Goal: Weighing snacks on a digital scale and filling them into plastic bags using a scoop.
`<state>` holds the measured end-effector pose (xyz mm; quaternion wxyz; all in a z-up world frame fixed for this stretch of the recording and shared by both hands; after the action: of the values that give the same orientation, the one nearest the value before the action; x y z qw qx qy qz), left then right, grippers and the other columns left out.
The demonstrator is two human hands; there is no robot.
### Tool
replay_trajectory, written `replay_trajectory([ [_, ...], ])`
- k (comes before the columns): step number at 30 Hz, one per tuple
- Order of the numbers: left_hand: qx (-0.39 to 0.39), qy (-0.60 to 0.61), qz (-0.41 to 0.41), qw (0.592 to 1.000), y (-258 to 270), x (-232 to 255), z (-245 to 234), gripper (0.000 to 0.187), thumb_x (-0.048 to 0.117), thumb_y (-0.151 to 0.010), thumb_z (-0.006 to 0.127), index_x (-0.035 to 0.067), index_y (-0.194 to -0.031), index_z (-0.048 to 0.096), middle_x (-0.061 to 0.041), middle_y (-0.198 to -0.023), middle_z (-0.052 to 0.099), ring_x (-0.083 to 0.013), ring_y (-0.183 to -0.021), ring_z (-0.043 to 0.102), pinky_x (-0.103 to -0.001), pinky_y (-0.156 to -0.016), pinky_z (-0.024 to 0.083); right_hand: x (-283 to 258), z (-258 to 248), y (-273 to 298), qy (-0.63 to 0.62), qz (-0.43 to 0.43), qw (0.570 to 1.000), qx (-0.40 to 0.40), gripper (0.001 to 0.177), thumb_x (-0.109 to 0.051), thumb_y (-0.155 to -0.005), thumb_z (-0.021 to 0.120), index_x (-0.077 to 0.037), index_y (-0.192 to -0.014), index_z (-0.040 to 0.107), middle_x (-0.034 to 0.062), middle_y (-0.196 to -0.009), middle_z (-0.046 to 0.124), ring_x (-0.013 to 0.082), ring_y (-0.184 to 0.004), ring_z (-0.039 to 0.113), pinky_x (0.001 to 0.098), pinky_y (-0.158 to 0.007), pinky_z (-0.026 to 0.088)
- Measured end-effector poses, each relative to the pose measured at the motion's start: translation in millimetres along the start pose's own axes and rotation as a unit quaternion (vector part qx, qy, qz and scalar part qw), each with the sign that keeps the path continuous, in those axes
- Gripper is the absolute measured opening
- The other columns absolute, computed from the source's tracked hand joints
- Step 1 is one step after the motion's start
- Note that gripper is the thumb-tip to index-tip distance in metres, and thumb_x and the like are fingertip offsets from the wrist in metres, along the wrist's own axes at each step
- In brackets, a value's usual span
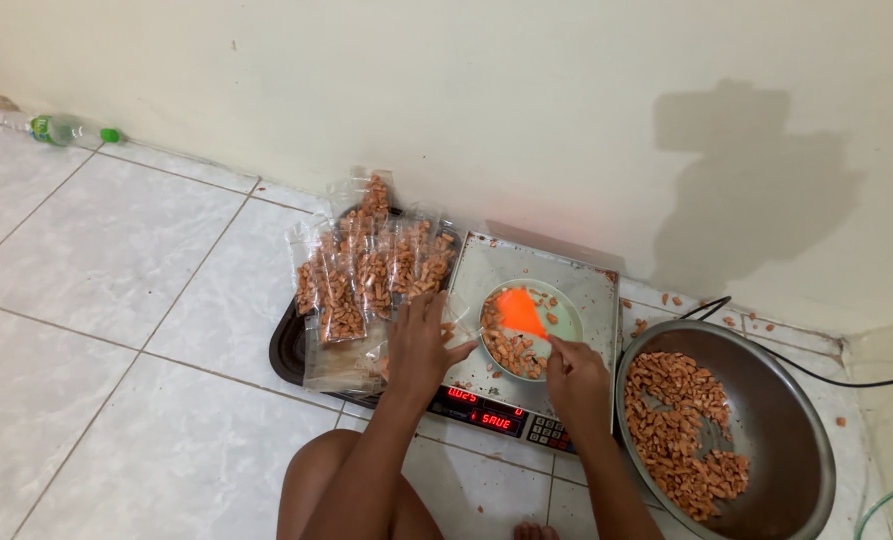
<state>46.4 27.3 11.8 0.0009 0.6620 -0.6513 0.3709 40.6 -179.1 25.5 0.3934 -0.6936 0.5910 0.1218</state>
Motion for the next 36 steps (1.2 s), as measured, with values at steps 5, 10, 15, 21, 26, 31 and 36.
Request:
replay_trajectory([
  [5, -0.03, -0.001, -0.005, 1.0, 1, 0, 7, 0.073, 0.036, -0.049, 0.081, 0.004, -0.11, 0.056, -0.012, -0.099, 0.052, -0.0309, -0.09, 0.05, -0.043, -0.064, 0.045, 40, 4, 11, -0.063, 0.174, 0.983, 0.001, 0.024, -0.01, -0.076, 0.055, -0.015, -0.096, 0.068, 0.0098, -0.077, 0.064, 0.0196, -0.059, 0.056, 0.0314, -0.056, 0.047],
  [10, -0.024, -0.023, 0.01, 0.999, 4, -1, 24, 0.078, 0.04, -0.044, 0.08, 0.007, -0.11, 0.056, -0.009, -0.099, 0.052, -0.0301, -0.088, 0.05, -0.043, -0.064, 0.045, 39, -20, 8, -0.062, 0.211, 0.975, 0.012, 0.024, -0.014, -0.075, 0.055, -0.018, -0.094, 0.069, 0.0084, -0.075, 0.064, 0.0202, -0.055, 0.057, 0.0324, -0.052, 0.045],
  [15, -0.077, 0.027, 0.032, 0.996, 5, 8, 24, 0.075, 0.035, -0.051, 0.08, 0.008, -0.114, 0.05, -0.009, -0.104, 0.049, -0.0252, -0.095, 0.047, -0.037, -0.076, 0.04, -16, -41, 4, -0.059, 0.138, 0.989, -0.003, 0.023, -0.006, -0.075, 0.055, -0.008, -0.096, 0.066, 0.0033, -0.085, 0.065, 0.0087, -0.054, 0.045, 0.0199, -0.047, 0.038],
  [21, -0.028, 0.088, 0.049, 0.995, 3, 19, 6, 0.073, 0.034, -0.055, 0.079, 0.001, -0.112, 0.049, -0.011, -0.101, 0.051, -0.0239, -0.092, 0.05, -0.035, -0.076, 0.041, -59, -45, 8, -0.089, -0.062, 0.994, 0.009, 0.024, 0.0, -0.071, 0.058, -0.004, -0.093, 0.065, 0.0058, -0.091, 0.062, 0.0132, -0.077, 0.055, 0.0218, -0.066, 0.044],
  [26, -0.039, 0.111, 0.033, 0.992, -4, 23, -3, 0.07, 0.032, -0.058, 0.078, -0.002, -0.111, 0.048, -0.013, -0.1, 0.053, -0.0236, -0.089, 0.051, -0.034, -0.075, 0.043, -44, -53, 3, -0.035, -0.053, 0.998, 0.028, 0.025, 0.0, -0.071, 0.058, -0.006, -0.093, 0.065, 0.0068, -0.091, 0.063, 0.0136, -0.077, 0.054, 0.0218, -0.06, 0.043],
  [31, -0.007, 0.117, 0.046, 0.992, -8, 27, -15, 0.066, 0.025, -0.055, 0.08, -0.003, -0.107, 0.049, -0.013, -0.097, 0.054, -0.0229, -0.085, 0.053, -0.033, -0.073, 0.044, -7, -55, 7, 0.117, -0.064, 0.989, 0.06, 0.02, -0.004, -0.07, 0.058, -0.007, -0.087, 0.068, 0.0051, -0.087, 0.06, 0.0181, -0.077, 0.053, 0.0279, -0.066, 0.044],
  [36, -0.005, 0.107, 0.033, 0.994, -9, 24, -15, 0.067, 0.031, -0.056, 0.079, 0.0, -0.108, 0.05, -0.01, -0.095, 0.053, -0.0228, -0.084, 0.051, -0.034, -0.073, 0.041, 17, -42, 8, 0.09, -0.007, 0.996, -0.007, 0.02, -0.005, -0.067, 0.059, -0.009, -0.083, 0.069, 0.0053, -0.083, 0.063, 0.0168, -0.068, 0.051, 0.0264, -0.056, 0.043],
])
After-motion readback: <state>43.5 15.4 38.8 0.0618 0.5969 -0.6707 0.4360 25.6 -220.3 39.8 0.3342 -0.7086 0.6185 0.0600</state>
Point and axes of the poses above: each hand's wrist, its own y-axis away from the middle knuckle, its own z-axis out of the palm, x = y × z, the point moved 5 cm from there along -y, towards the middle knuckle
